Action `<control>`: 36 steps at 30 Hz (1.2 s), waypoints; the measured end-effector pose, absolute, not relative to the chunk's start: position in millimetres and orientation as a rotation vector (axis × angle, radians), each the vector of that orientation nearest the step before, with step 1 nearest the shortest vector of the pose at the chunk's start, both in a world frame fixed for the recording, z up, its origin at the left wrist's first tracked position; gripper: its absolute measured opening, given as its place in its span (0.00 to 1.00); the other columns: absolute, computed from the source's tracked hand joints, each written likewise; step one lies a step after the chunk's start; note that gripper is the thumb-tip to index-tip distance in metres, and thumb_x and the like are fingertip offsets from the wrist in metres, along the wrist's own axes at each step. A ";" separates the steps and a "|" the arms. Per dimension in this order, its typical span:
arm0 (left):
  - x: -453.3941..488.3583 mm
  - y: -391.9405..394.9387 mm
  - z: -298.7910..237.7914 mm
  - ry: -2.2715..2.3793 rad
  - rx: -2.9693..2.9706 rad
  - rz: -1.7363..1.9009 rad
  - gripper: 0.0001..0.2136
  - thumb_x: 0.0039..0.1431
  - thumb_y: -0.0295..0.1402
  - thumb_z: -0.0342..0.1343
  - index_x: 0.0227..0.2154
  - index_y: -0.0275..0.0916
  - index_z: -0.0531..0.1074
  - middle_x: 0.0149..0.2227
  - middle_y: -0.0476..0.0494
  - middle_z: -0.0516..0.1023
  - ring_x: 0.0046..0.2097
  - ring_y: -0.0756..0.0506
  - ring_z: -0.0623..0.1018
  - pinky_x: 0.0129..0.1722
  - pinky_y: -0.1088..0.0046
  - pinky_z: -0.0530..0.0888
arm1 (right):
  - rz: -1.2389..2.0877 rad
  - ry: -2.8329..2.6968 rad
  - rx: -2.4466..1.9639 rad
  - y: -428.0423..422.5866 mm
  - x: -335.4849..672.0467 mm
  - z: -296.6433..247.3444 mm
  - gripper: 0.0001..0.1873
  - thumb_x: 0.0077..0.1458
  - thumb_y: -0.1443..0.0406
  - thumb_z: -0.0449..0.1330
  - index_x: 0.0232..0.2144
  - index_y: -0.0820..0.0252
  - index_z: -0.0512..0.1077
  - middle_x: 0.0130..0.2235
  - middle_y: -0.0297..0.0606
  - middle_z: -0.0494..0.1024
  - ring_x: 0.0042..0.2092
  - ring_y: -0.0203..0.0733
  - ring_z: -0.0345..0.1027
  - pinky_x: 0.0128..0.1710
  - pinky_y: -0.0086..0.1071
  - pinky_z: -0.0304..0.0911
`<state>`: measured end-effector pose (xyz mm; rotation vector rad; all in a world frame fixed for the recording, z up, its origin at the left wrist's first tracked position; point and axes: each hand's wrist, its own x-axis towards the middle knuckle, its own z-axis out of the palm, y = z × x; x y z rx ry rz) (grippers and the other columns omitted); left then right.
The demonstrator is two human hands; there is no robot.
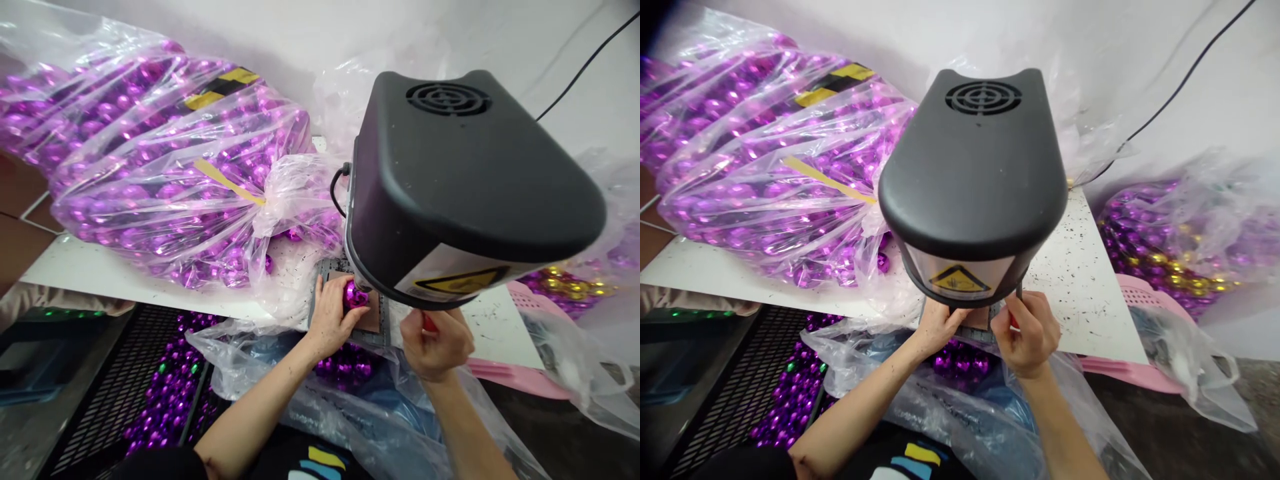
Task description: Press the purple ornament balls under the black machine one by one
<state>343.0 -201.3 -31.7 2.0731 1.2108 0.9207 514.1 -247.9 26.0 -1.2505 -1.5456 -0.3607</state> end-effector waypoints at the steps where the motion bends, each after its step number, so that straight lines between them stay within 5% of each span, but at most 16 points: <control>1: 343.1 -201.0 -32.1 1.211 2.066 0.917 0.17 0.65 0.37 0.57 0.54 0.42 0.65 0.54 0.38 0.76 0.57 0.39 0.74 0.65 0.47 0.61 | -0.342 -1.548 -1.253 -249.0 514.4 30.7 0.07 0.51 0.71 0.58 0.35 0.59 0.72 0.29 0.34 0.73 0.32 0.34 0.68 0.29 0.28 0.64; 5: 344.3 -198.3 -31.6 1.166 2.027 0.944 0.16 0.64 0.37 0.57 0.53 0.42 0.66 0.54 0.38 0.75 0.58 0.39 0.73 0.65 0.46 0.60 | -0.164 -1.602 -1.287 -249.3 516.7 81.1 0.11 0.59 0.60 0.54 0.34 0.59 0.74 0.25 0.34 0.72 0.26 0.33 0.66 0.22 0.27 0.59; 8: 340.6 -201.5 -29.3 1.153 1.984 0.998 0.21 0.62 0.36 0.60 0.55 0.42 0.64 0.54 0.38 0.74 0.60 0.38 0.71 0.65 0.45 0.61 | -0.337 -1.244 -1.332 -234.3 516.5 120.2 0.17 0.59 0.54 0.56 0.29 0.61 0.75 0.21 0.33 0.70 0.23 0.31 0.65 0.20 0.26 0.54; 13: 310.0 -233.7 -13.7 1.032 2.026 0.865 0.24 0.62 0.29 0.57 0.60 0.44 0.60 0.58 0.37 0.70 0.62 0.39 0.69 0.68 0.46 0.57 | -0.345 -1.149 -1.153 -207.9 514.4 131.8 0.19 0.58 0.53 0.59 0.26 0.64 0.74 0.20 0.32 0.66 0.20 0.26 0.59 0.17 0.23 0.50; 18: 271.3 -229.1 16.6 0.973 2.089 0.636 0.34 0.60 0.41 0.62 0.66 0.46 0.56 0.66 0.36 0.62 0.67 0.37 0.64 0.66 0.54 0.65 | -0.287 -1.114 -1.122 -207.9 512.3 122.2 0.21 0.58 0.51 0.59 0.27 0.63 0.74 0.18 0.32 0.62 0.20 0.27 0.58 0.18 0.23 0.51; 22: 261.6 -154.6 16.8 1.334 2.182 0.893 0.17 0.68 0.34 0.51 0.58 0.42 0.65 0.59 0.36 0.70 0.62 0.38 0.69 0.63 0.53 0.66 | -0.334 -1.116 -1.152 -208.4 509.5 125.7 0.20 0.59 0.52 0.58 0.26 0.63 0.72 0.17 0.30 0.58 0.20 0.27 0.57 0.18 0.24 0.50; 26: 269.7 -83.0 -2.5 1.756 2.234 0.732 0.22 0.59 0.26 0.56 0.57 0.36 0.66 0.61 0.29 0.66 0.62 0.30 0.67 0.60 0.49 0.67 | -0.383 -1.143 -1.124 -207.9 508.7 129.5 0.21 0.58 0.51 0.57 0.25 0.62 0.70 0.16 0.29 0.58 0.19 0.28 0.57 0.18 0.24 0.49; 36: 267.5 -52.7 -14.6 1.689 2.010 0.705 0.14 0.57 0.29 0.59 0.47 0.37 0.72 0.48 0.33 0.77 0.52 0.33 0.76 0.54 0.55 0.70 | -0.397 -1.177 -1.181 -208.0 509.7 131.9 0.23 0.62 0.51 0.55 0.25 0.65 0.69 0.18 0.28 0.59 0.20 0.24 0.57 0.20 0.21 0.49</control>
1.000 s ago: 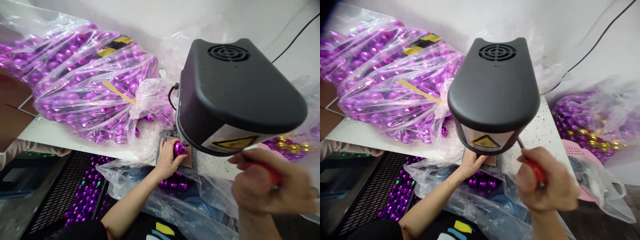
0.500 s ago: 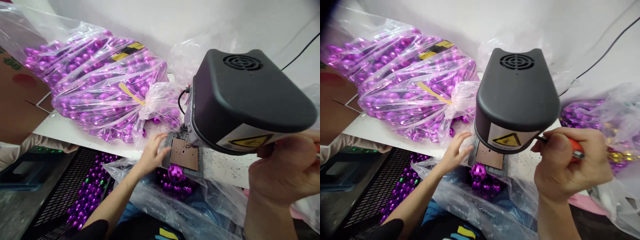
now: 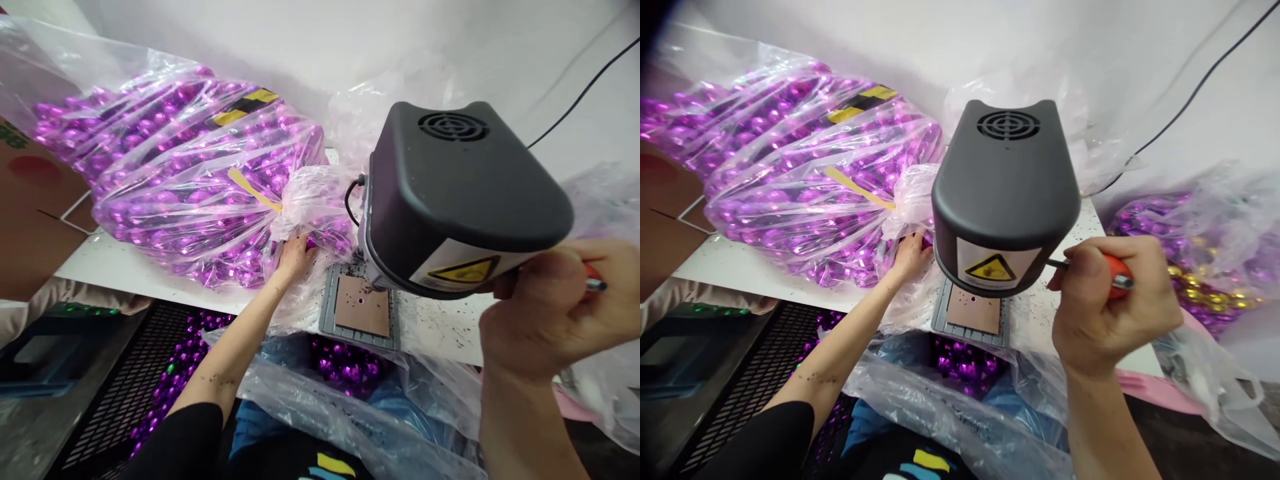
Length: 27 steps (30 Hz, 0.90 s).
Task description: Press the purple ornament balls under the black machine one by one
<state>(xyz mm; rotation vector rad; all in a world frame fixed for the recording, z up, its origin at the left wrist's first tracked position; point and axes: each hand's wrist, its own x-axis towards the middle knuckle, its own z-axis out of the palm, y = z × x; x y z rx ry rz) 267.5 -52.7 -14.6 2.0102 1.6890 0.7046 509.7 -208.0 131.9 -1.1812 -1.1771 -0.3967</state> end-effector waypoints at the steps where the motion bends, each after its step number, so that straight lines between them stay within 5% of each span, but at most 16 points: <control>1: 265.7 -55.1 -10.7 1.662 1.991 0.713 0.15 0.57 0.30 0.59 0.48 0.37 0.72 0.47 0.35 0.78 0.51 0.35 0.77 0.53 0.57 0.71 | -0.409 -1.177 -1.198 -207.5 509.8 133.0 0.23 0.62 0.51 0.54 0.25 0.65 0.69 0.18 0.29 0.60 0.20 0.23 0.58 0.20 0.21 0.49; 6: 260.1 -109.3 9.1 1.240 1.562 0.951 0.23 0.59 0.39 0.60 0.55 0.40 0.64 0.49 0.39 0.77 0.49 0.43 0.78 0.49 0.64 0.75 | -0.378 -1.206 -1.233 -205.5 510.4 139.4 0.24 0.63 0.51 0.53 0.26 0.66 0.69 0.19 0.28 0.60 0.21 0.21 0.57 0.20 0.20 0.47; 12: 279.2 -174.1 5.7 0.868 1.371 0.735 0.20 0.58 0.40 0.62 0.53 0.42 0.70 0.50 0.43 0.77 0.52 0.42 0.77 0.55 0.64 0.72 | -0.251 -1.164 -1.229 -194.3 509.4 148.6 0.29 0.60 0.45 0.53 0.25 0.66 0.66 0.19 0.26 0.54 0.21 0.21 0.52 0.20 0.21 0.45; 27: 309.2 -174.5 11.1 1.114 2.105 0.569 0.17 0.65 0.42 0.55 0.53 0.43 0.71 0.49 0.43 0.76 0.50 0.42 0.76 0.52 0.64 0.71 | -0.103 -1.194 -1.256 -175.1 517.2 154.6 0.20 0.61 0.54 0.56 0.27 0.66 0.64 0.23 0.25 0.55 0.25 0.19 0.51 0.25 0.20 0.46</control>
